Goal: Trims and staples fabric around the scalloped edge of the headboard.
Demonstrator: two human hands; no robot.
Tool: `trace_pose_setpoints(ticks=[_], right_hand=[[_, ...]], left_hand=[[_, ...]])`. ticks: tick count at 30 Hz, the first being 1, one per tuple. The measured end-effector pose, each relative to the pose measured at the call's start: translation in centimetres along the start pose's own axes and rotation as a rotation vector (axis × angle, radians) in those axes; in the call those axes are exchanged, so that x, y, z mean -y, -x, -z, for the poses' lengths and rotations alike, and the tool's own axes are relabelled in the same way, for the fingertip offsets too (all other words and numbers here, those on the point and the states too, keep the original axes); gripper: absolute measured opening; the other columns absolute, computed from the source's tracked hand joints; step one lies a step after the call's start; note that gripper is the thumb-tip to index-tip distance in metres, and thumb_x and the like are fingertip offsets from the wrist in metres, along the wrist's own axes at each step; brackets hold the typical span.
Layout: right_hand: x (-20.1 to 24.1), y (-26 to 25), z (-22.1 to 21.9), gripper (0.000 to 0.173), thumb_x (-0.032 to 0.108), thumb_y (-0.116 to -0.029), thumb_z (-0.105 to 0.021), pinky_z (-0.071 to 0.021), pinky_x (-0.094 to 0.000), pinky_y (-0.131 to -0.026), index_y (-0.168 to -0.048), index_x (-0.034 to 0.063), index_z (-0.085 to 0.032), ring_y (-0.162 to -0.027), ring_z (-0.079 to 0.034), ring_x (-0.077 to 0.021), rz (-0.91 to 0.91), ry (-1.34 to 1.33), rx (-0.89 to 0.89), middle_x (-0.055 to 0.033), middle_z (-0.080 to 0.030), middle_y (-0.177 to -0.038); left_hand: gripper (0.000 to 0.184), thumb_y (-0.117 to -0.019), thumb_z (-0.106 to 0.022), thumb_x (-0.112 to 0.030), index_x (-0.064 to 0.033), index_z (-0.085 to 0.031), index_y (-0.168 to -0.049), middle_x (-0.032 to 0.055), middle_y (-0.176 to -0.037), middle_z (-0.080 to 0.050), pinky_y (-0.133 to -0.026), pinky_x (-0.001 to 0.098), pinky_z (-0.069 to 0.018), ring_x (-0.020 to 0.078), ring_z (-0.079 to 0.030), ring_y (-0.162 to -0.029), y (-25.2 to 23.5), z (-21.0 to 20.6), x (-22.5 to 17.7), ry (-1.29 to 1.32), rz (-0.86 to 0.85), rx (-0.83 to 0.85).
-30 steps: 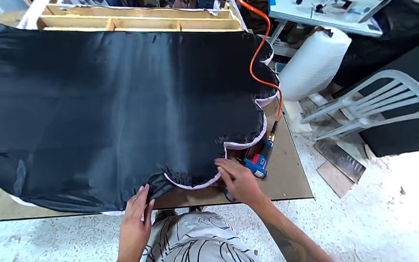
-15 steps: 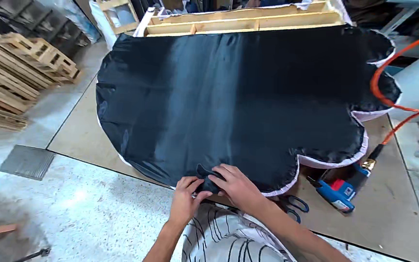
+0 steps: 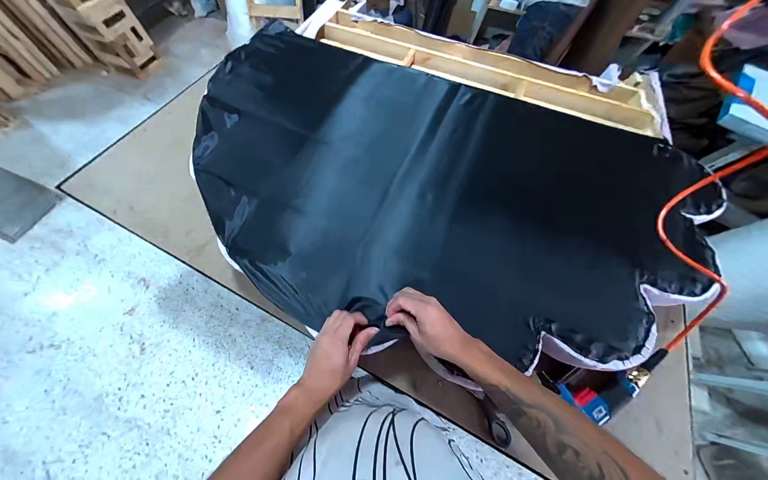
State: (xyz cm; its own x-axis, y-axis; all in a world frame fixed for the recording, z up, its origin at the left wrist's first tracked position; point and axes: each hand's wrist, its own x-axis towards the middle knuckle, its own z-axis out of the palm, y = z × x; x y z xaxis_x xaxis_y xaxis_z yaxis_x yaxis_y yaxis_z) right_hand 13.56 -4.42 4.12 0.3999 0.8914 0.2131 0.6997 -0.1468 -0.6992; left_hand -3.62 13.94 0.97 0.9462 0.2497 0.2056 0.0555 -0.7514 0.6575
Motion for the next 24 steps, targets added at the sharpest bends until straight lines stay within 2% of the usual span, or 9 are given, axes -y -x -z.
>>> trace_pose_setpoints(ticks=[2, 6, 9, 12, 14, 17, 20, 22, 24], right_hand=[[0.2, -0.9, 0.4, 0.005, 0.017, -0.0988, -0.068, -0.0604, -0.0262, -0.083, -0.097, 0.0138, -0.072, -0.089, -0.069, -0.0044, -0.035, -0.027, -0.026, 0.005, -0.071, -0.094], [0.3, -1.8, 1.4, 0.009, 0.018, -0.0928, -0.077, -0.0606, -0.0234, -0.077, -0.099, 0.0126, -0.074, -0.081, -0.068, -0.0031, -0.041, -0.094, 0.038, 0.0045, -0.071, -0.089], [0.7, -2.1, 1.7, 0.026, 0.018, -0.0941, -0.075, -0.0571, -0.0308, -0.087, -0.12, 0.0142, -0.074, -0.088, -0.067, -0.0109, 0.057, 0.032, 0.182, 0.0021, -0.071, -0.091], [0.7, -2.3, 1.0, 0.015, 0.012, -0.0983, -0.065, -0.0556, -0.035, -0.088, -0.106, 0.0135, -0.078, -0.096, -0.064, -0.0191, 0.137, 0.238, 0.174, -0.0024, -0.067, -0.093], [0.3, -2.4, 0.8, 0.015, 0.013, -0.0993, -0.063, -0.0556, -0.0363, -0.087, -0.098, 0.0135, -0.077, -0.096, -0.063, -0.0199, 0.12, 0.296, 0.1, -0.0023, -0.066, -0.092], [-0.1, -2.0, 0.7, 0.014, 0.018, -0.0994, -0.063, -0.0547, -0.036, -0.085, -0.095, 0.0138, -0.075, -0.094, -0.063, -0.0179, 0.089, 0.268, 0.001, 0.0002, -0.066, -0.09], [-0.1, -1.6, 0.2, 0.015, 0.023, -0.0982, -0.065, -0.0541, -0.0351, -0.081, -0.091, 0.0142, -0.074, -0.091, -0.063, -0.0165, 0.099, 0.257, -0.059, 0.0014, -0.065, -0.087], [-0.2, -1.4, 0.0, 0.016, 0.023, -0.0985, -0.064, -0.0534, -0.0351, -0.083, -0.09, 0.0138, -0.073, -0.091, -0.062, -0.0167, 0.14, 0.272, -0.068, 0.0013, -0.064, -0.087], [-0.4, -1.1, 0.3, 0.016, 0.02, -0.0997, -0.063, -0.0534, -0.0352, -0.083, -0.089, 0.0121, -0.072, -0.092, -0.062, -0.0177, 0.202, 0.292, -0.057, -0.0005, -0.064, -0.088]], left_hand=[[0.051, -0.0933, -0.065, -0.062, -0.0179, -0.071, -0.118, -0.0008, -0.113, -0.069, -0.095, 0.0401, -0.0561, 0.0166, -0.065, -0.109, -0.2, 0.2, -0.6, -0.119, 0.012, 0.032], [0.025, -0.0836, -0.078, -0.008, -0.0138, -0.079, -0.108, 0.0028, -0.11, -0.073, -0.096, 0.0406, -0.0577, 0.0193, -0.068, -0.108, 0.0, 0.0, 0.0, -0.148, 0.022, -0.06], [0.032, -0.0754, -0.079, 0.006, -0.0105, -0.077, -0.103, 0.007, -0.11, -0.071, -0.094, 0.0419, -0.0593, 0.0227, -0.068, -0.107, -0.2, 1.5, 0.1, -0.187, -0.002, -0.143], [0.031, -0.0782, -0.082, -0.004, -0.0132, -0.077, -0.107, 0.0052, -0.115, -0.07, -0.096, 0.0428, -0.0572, 0.0221, -0.066, -0.111, -0.4, 2.8, -0.3, -0.186, 0.005, 0.003], [0.029, -0.0908, -0.076, -0.035, -0.0216, -0.075, -0.116, -0.0053, -0.124, -0.067, -0.101, 0.0346, -0.0556, 0.009, -0.062, -0.117, -0.2, 3.7, -0.6, -0.029, 0.11, 0.124], [0.047, -0.0889, -0.071, -0.061, -0.0263, -0.075, -0.12, -0.0091, -0.12, -0.067, -0.087, 0.0311, -0.0587, 0.0046, -0.065, -0.103, -0.4, 3.9, -1.2, 0.135, 0.256, 0.072], [0.046, -0.09, -0.072, -0.057, -0.023, -0.076, -0.121, -0.0053, -0.119, -0.068, -0.099, 0.0356, -0.0557, 0.01, -0.063, -0.113, -2.3, 2.3, -1.3, -0.063, 0.138, 0.095], [0.023, -0.0926, -0.075, -0.033, -0.0183, -0.078, -0.111, -0.0003, -0.112, -0.07, -0.096, 0.0372, -0.0565, 0.0161, -0.065, -0.109, -3.3, 0.9, -1.1, -0.232, -0.028, 0.085], [0.018, -0.0875, -0.078, -0.015, -0.0141, -0.079, -0.105, 0.0036, -0.105, -0.071, -0.09, 0.0376, -0.0585, 0.0194, -0.067, -0.102, -3.7, 0.7, -1.0, -0.326, -0.158, 0.034]])
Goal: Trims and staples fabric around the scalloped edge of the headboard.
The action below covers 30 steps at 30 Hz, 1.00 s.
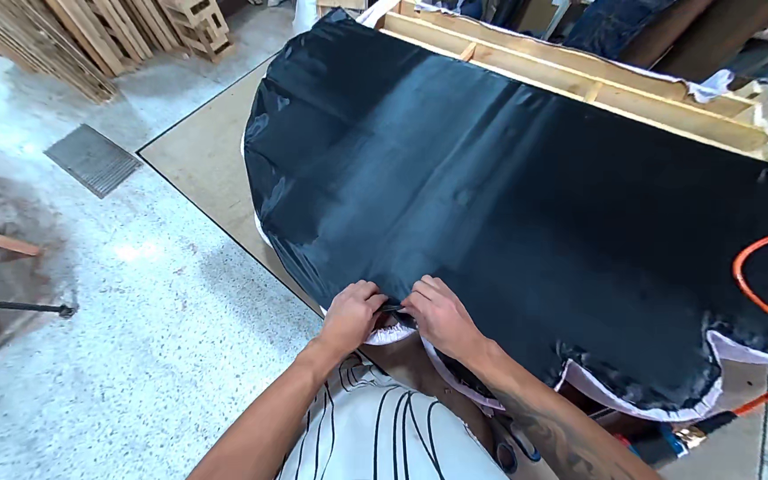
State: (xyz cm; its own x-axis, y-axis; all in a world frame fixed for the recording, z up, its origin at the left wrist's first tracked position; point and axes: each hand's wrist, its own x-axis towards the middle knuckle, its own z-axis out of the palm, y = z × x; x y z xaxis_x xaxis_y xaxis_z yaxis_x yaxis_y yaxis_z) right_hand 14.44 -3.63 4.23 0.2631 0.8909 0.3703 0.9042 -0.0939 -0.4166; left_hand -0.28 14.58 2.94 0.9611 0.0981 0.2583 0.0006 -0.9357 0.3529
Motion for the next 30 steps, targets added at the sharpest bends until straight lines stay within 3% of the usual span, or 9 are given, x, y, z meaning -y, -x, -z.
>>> trace_pose_setpoints(ticks=[3, 7, 11, 14, 19, 21, 24, 27, 30], right_hand=[[-0.5, 1.3, -0.4, 0.015, 0.01, -0.0998, -0.059, -0.0533, -0.035, -0.087, -0.089, 0.01, -0.07, -0.095, -0.062, -0.0193, 0.105, 0.024, 0.032, -0.0028, -0.063, -0.091], [-0.7, 3.0, -1.2, 0.018, 0.006, -0.1009, -0.055, -0.0533, -0.0353, -0.094, -0.096, 0.0109, -0.072, -0.104, -0.063, -0.0183, 0.118, 0.009, 0.088, -0.0025, -0.066, -0.1], [-0.5, 3.5, -1.1, 0.017, 0.018, -0.1039, -0.058, -0.0529, -0.0328, -0.095, -0.102, 0.0147, -0.074, -0.107, -0.063, -0.0144, 0.033, -0.063, 0.031, 0.0012, -0.068, -0.104], [0.3, 3.0, -1.0, 0.021, 0.032, -0.1009, -0.066, -0.0508, -0.0362, -0.101, -0.117, 0.0208, -0.075, -0.117, -0.061, -0.015, 0.009, -0.047, 0.029, 0.0018, -0.068, -0.114], [0.1, 3.6, -2.4, 0.022, 0.006, -0.0989, -0.058, -0.0503, -0.0361, -0.1, -0.097, 0.0157, -0.077, -0.108, -0.061, -0.0157, 0.086, -0.092, 0.029, 0.002, -0.068, -0.1], [0.4, 3.6, -2.3, 0.016, 0.011, -0.099, -0.062, -0.0517, -0.0344, -0.097, -0.097, 0.0155, -0.077, -0.107, -0.062, -0.015, 0.045, -0.12, 0.031, 0.0022, -0.068, -0.1], [1.4, 3.0, -1.7, 0.024, 0.034, -0.1016, -0.065, -0.0484, -0.0383, -0.108, -0.118, 0.0194, -0.074, -0.123, -0.059, -0.0138, 0.036, -0.055, 0.116, 0.003, -0.068, -0.118], [1.6, 3.2, -2.2, 0.025, 0.008, -0.1004, -0.056, -0.0477, -0.0408, -0.11, -0.113, 0.018, -0.076, -0.12, -0.064, -0.0118, 0.094, -0.014, 0.097, 0.0044, -0.073, -0.113], [1.8, 3.6, -2.6, 0.026, 0.001, -0.097, -0.056, -0.0526, -0.033, -0.101, -0.1, 0.0158, -0.078, -0.103, -0.067, -0.0106, 0.002, -0.102, -0.009, 0.0053, -0.074, -0.098]], left_hand=[[0.017, -0.0906, -0.071, -0.01, -0.0109, -0.078, -0.106, 0.0053, -0.095, -0.069, -0.083, 0.0377, -0.0587, 0.0213, -0.067, -0.092, 1.4, 0.2, 0.1, -0.091, -0.131, -0.038], [0.027, -0.0969, -0.059, -0.007, -0.0137, -0.076, -0.117, 0.0029, -0.099, -0.072, -0.094, 0.0367, -0.0576, 0.0194, -0.069, -0.099, 4.9, -1.4, 0.1, -0.12, -0.134, 0.022], [0.028, -0.0961, -0.06, -0.005, -0.0153, -0.074, -0.118, 0.0022, -0.103, -0.072, -0.102, 0.0384, -0.054, 0.0187, -0.068, -0.105, 6.0, -1.6, -0.4, -0.059, -0.086, 0.008], [0.022, -0.0999, -0.059, -0.01, -0.0162, -0.073, -0.115, 0.0013, -0.106, -0.072, -0.108, 0.0409, -0.0508, 0.0173, -0.067, -0.111, 6.5, -2.0, -0.2, -0.004, -0.093, -0.041], [0.027, -0.0971, -0.058, -0.003, -0.016, -0.075, -0.113, 0.0015, -0.111, -0.07, -0.108, 0.0388, -0.0498, 0.0181, -0.063, -0.117, 7.4, -2.6, -0.2, 0.097, -0.083, -0.077], [0.023, -0.0963, -0.06, -0.004, -0.0153, -0.075, -0.109, 0.0018, -0.112, -0.069, -0.106, 0.0367, -0.0517, 0.0174, -0.062, -0.117, 7.3, -2.5, -0.4, 0.164, -0.014, -0.112], [0.017, -0.0978, -0.065, -0.012, -0.0143, -0.076, -0.11, 0.0017, -0.11, -0.069, -0.102, 0.0337, -0.0545, 0.0153, -0.064, -0.113, 6.6, -2.1, -0.7, 0.209, 0.065, -0.143], [0.018, -0.0976, -0.067, -0.015, -0.0174, -0.077, -0.113, 0.0005, -0.108, -0.068, -0.098, 0.0318, -0.0546, 0.0145, -0.063, -0.109, 6.8, -2.2, -0.8, 0.204, 0.112, -0.099], [0.016, -0.0976, -0.067, -0.019, -0.0218, -0.079, -0.109, -0.0017, -0.103, -0.067, -0.098, 0.0321, -0.0534, 0.0137, -0.062, -0.107, 6.9, -2.1, -0.7, 0.187, 0.138, -0.059]])
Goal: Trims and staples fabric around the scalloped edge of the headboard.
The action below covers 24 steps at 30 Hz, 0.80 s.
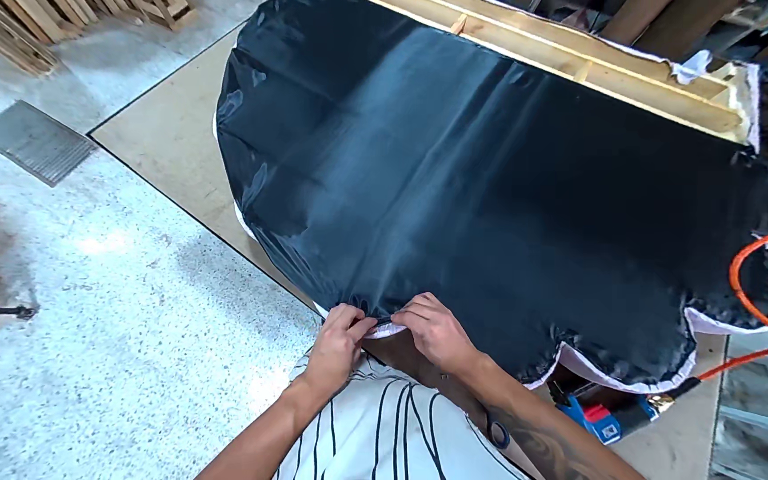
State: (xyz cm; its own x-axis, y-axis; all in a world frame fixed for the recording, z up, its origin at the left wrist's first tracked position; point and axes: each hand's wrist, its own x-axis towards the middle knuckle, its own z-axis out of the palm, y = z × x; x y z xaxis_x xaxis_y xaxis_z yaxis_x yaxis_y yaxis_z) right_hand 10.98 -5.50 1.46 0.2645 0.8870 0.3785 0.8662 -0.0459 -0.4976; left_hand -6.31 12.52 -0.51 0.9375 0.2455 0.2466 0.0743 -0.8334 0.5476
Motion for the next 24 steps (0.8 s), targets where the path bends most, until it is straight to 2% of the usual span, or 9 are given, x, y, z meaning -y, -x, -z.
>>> trace_pose_setpoints(ticks=[3, 5, 6, 8, 9, 11, 13, 16, 24], right_hand=[[0.4, -0.1, -0.6, 0.014, 0.011, -0.0964, -0.066, -0.054, -0.0299, -0.087, -0.091, 0.0164, -0.077, -0.089, -0.064, -0.0094, -0.154, -0.097, -0.084, 0.0062, -0.069, -0.084], [0.7, -0.5, -0.7, 0.009, 0.011, -0.0932, -0.071, -0.0551, -0.0295, -0.084, -0.093, 0.0165, -0.078, -0.087, -0.065, -0.0084, -0.218, -0.144, -0.12, 0.0064, -0.069, -0.083], [0.7, -0.6, -0.6, 0.01, 0.009, -0.0911, -0.071, -0.056, -0.0295, -0.084, -0.093, 0.0166, -0.078, -0.086, -0.065, -0.0082, -0.234, -0.165, -0.126, 0.0066, -0.07, -0.083], [0.4, -0.7, -0.4, 0.009, 0.009, -0.0908, -0.073, -0.056, -0.0287, -0.084, -0.093, 0.017, -0.077, -0.087, -0.065, -0.0079, -0.234, -0.183, -0.093, 0.0072, -0.07, -0.085], [0.1, -0.6, -0.3, 0.007, 0.011, -0.0916, -0.073, -0.056, -0.0281, -0.084, -0.094, 0.0171, -0.077, -0.088, -0.065, -0.008, -0.218, -0.177, -0.068, 0.007, -0.069, -0.085], [-0.3, -0.4, 0.0, 0.008, 0.017, -0.0969, -0.07, -0.0552, -0.0274, -0.085, -0.1, 0.0178, -0.078, -0.091, -0.063, -0.009, -0.168, -0.143, 0.012, 0.0057, -0.067, -0.088], [-0.5, -0.2, 0.5, 0.018, 0.012, -0.1005, -0.062, -0.0547, -0.0278, -0.086, -0.108, 0.0183, -0.078, -0.095, -0.061, -0.0113, -0.12, -0.092, 0.1, 0.0031, -0.064, -0.091], [-0.3, 0.0, 0.4, 0.031, -0.001, -0.0946, -0.057, -0.0529, -0.0307, -0.087, -0.107, 0.0182, -0.079, -0.095, -0.059, -0.0146, -0.073, -0.037, 0.126, 0.001, -0.062, -0.09], [-0.1, 1.2, -1.1, 0.026, -0.002, -0.0928, -0.058, -0.0522, -0.0347, -0.091, -0.102, 0.0141, -0.076, -0.097, -0.06, -0.019, 0.021, 0.047, 0.066, -0.0015, -0.063, -0.092]], left_hand=[[0.025, -0.0966, -0.07, -0.042, -0.0216, -0.078, -0.107, -0.0031, -0.105, -0.066, -0.101, 0.0343, -0.0511, 0.0137, -0.06, -0.11, -1.1, 0.8, -0.8, -0.005, -0.012, -0.014], [0.04, -0.0966, -0.067, -0.051, -0.0203, -0.074, -0.121, -0.0017, -0.123, -0.065, -0.113, 0.0396, -0.0444, 0.0155, -0.056, -0.126, -2.1, 1.0, -1.6, -0.029, -0.056, 0.019], [0.038, -0.0996, -0.064, -0.047, -0.0189, -0.073, -0.124, -0.0012, -0.128, -0.065, -0.119, 0.0429, -0.0396, 0.0157, -0.055, -0.13, -2.5, 0.8, -1.8, -0.049, -0.094, 0.037], [0.023, -0.1023, -0.062, -0.024, -0.0158, -0.074, -0.12, -0.0005, -0.124, -0.069, -0.123, 0.0454, -0.0354, 0.0156, -0.058, -0.129, -2.7, -0.3, -1.2, -0.057, -0.175, 0.047], [0.021, -0.0998, -0.062, -0.012, -0.0142, -0.075, -0.117, 0.0006, -0.12, -0.07, -0.122, 0.0449, -0.0366, 0.0164, -0.061, -0.126, -2.4, -0.8, -0.8, -0.047, -0.207, 0.037], [0.025, -0.0962, -0.061, -0.002, -0.0128, -0.075, -0.114, 0.0026, -0.114, -0.071, -0.12, 0.0437, -0.0407, 0.0184, -0.064, -0.118, -1.9, -1.4, -0.2, -0.051, -0.258, 0.022], [0.027, -0.0955, -0.06, -0.001, -0.0124, -0.075, -0.115, 0.0038, -0.111, -0.072, -0.117, 0.0435, -0.0436, 0.0198, -0.066, -0.114, -1.5, -1.6, -0.1, -0.073, -0.294, 0.017], [0.028, -0.0963, -0.059, -0.001, -0.0114, -0.074, -0.117, 0.0051, -0.113, -0.071, -0.116, 0.0428, -0.0441, 0.0205, -0.065, -0.115, -1.1, -1.7, -0.2, -0.091, -0.318, 0.021], [0.029, -0.0997, -0.054, -0.001, -0.0079, -0.071, -0.123, 0.0101, -0.125, -0.071, -0.118, 0.042, -0.0432, 0.0218, -0.064, -0.126, 0.3, -2.2, -0.3, -0.141, -0.395, 0.042]])
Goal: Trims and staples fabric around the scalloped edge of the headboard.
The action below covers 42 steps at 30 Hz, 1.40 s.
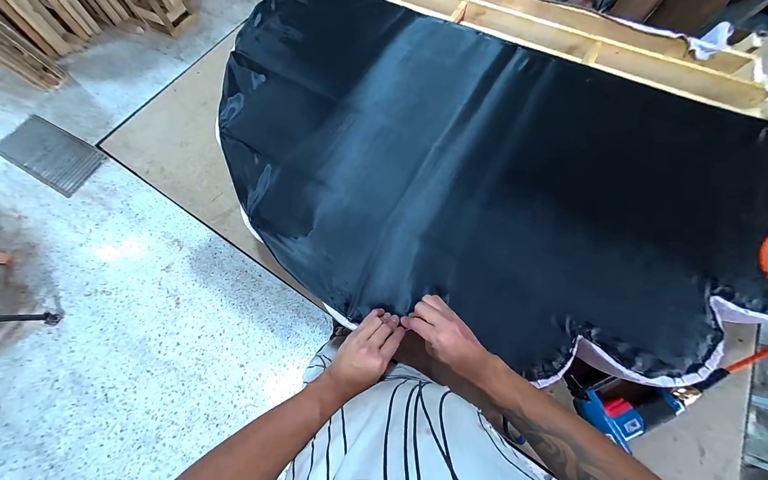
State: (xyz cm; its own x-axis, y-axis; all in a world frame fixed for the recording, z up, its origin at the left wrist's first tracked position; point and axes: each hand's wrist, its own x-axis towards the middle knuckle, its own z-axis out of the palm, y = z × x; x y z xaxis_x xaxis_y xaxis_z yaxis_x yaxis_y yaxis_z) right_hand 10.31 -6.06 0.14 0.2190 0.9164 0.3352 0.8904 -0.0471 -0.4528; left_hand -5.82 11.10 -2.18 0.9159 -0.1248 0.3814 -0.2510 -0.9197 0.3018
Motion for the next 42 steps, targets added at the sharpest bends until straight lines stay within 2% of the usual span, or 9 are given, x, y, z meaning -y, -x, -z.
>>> trace_pose_setpoints(ticks=[8, 11, 16, 19, 22, 29, 37, 39, 42], right_hand=[[0.9, 0.2, 0.4, 0.025, 0.002, -0.0927, -0.058, -0.0511, -0.0382, -0.099, -0.107, 0.0119, -0.076, -0.104, -0.063, -0.0209, -0.018, 0.02, -0.024, -0.003, -0.068, -0.1], [2.4, 2.8, 3.0, 0.028, 0.01, -0.0946, -0.058, -0.0486, -0.0429, -0.111, -0.117, 0.016, -0.074, -0.129, -0.058, -0.0226, -0.153, 0.012, -0.031, -0.0033, -0.067, -0.124], [2.9, 17.4, 12.7, 0.025, 0.021, -0.0996, -0.06, -0.0614, -0.0413, -0.083, -0.112, 0.0073, -0.076, -0.097, -0.072, -0.0227, -0.746, 0.306, -0.31, -0.012, -0.073, -0.109], [-2.6, 30.2, 14.9, 0.032, 0.026, -0.0971, -0.057, -0.0532, -0.0584, -0.093, -0.12, 0.0069, -0.071, -0.114, -0.065, -0.0402, -0.949, 0.496, -0.017, -0.0218, -0.067, -0.12], [-7.3, 36.8, 14.3, 0.048, 0.012, -0.072, -0.074, -0.0464, -0.0684, -0.101, -0.12, 0.0063, -0.069, -0.125, -0.054, -0.0505, -0.889, 0.505, 0.291, -0.0278, -0.059, -0.129], [-8.0, 38.2, 12.8, 0.083, 0.008, -0.0606, -0.087, -0.0541, -0.0647, -0.093, -0.139, 0.014, -0.058, -0.129, -0.052, -0.0503, -0.838, 0.517, 0.482, -0.0286, -0.051, -0.139], [-9.9, 39.4, 12.9, 0.113, 0.021, -0.0494, -0.091, -0.0373, -0.0612, -0.115, -0.152, 0.0122, -0.045, -0.135, -0.049, -0.0446, -0.757, 0.588, 0.585, -0.0223, -0.055, -0.142], [-9.4, 38.0, 14.4, 0.108, 0.028, -0.0509, -0.094, -0.0428, -0.0621, -0.108, -0.148, 0.0128, -0.049, -0.123, -0.059, -0.0417, -0.763, 0.552, 0.688, -0.0187, -0.065, -0.129], [-4.6, 33.6, 16.6, 0.126, 0.052, -0.0564, -0.089, -0.0534, -0.0685, -0.08, -0.162, 0.0269, -0.026, -0.092, -0.069, -0.0454, -0.977, 0.375, 0.834, -0.0192, -0.073, -0.1]], left_hand=[[0.038, -0.1025, -0.051, -0.007, -0.0028, -0.061, -0.138, 0.0111, -0.147, -0.059, -0.12, 0.0488, -0.0389, 0.0249, -0.055, -0.138, 1.3, 0.2, -3.0, -0.138, 0.096, 0.08], [0.047, -0.1, -0.051, -0.014, -0.0169, -0.055, -0.147, -0.0044, -0.157, -0.05, -0.1, 0.0439, -0.043, 0.0159, -0.056, -0.131, 1.8, 0.3, -4.8, -0.382, 0.214, 0.132], [0.04, -0.0955, -0.057, -0.011, -0.0161, -0.063, -0.135, 0.0053, -0.163, -0.041, -0.083, 0.043, -0.0556, 0.0233, -0.068, -0.105, 2.3, -0.8, -6.4, -0.251, 0.324, 0.298], [0.033, -0.0939, -0.061, -0.007, -0.0144, -0.07, -0.125, 0.0082, -0.165, -0.037, -0.073, 0.0392, -0.0627, 0.0236, -0.074, -0.086, 2.5, -1.3, -6.8, -0.055, 0.439, 0.381], [0.034, -0.0919, -0.062, -0.007, -0.0148, -0.071, -0.124, 0.0051, -0.168, -0.032, -0.074, 0.0396, -0.0625, 0.0229, -0.073, -0.089, 2.6, -1.3, -7.2, -0.056, 0.476, 0.434], [0.04, -0.0903, -0.062, -0.01, -0.0144, -0.071, -0.129, 0.0057, -0.169, -0.027, -0.075, 0.0401, -0.0632, 0.0221, -0.074, -0.091, 3.6, -1.5, -6.1, 0.0, 0.461, 0.55], [0.038, -0.0912, -0.059, -0.017, -0.0163, -0.072, -0.126, 0.0051, -0.17, -0.025, -0.079, 0.0392, -0.0625, 0.021, -0.073, -0.098, 4.3, -2.0, -4.0, 0.046, 0.38, 0.584], [0.039, -0.0922, -0.058, -0.018, -0.0156, -0.07, -0.129, 0.0056, -0.17, -0.024, -0.081, 0.0408, -0.0623, 0.0228, -0.072, -0.103, 4.1, -2.0, -3.8, 0.078, 0.359, 0.619], [0.041, -0.0917, -0.059, -0.014, -0.0115, -0.068, -0.131, 0.0052, -0.171, -0.023, -0.087, 0.042, -0.0605, 0.0257, -0.071, -0.108, 3.8, -2.1, -3.3, 0.147, 0.325, 0.653]])
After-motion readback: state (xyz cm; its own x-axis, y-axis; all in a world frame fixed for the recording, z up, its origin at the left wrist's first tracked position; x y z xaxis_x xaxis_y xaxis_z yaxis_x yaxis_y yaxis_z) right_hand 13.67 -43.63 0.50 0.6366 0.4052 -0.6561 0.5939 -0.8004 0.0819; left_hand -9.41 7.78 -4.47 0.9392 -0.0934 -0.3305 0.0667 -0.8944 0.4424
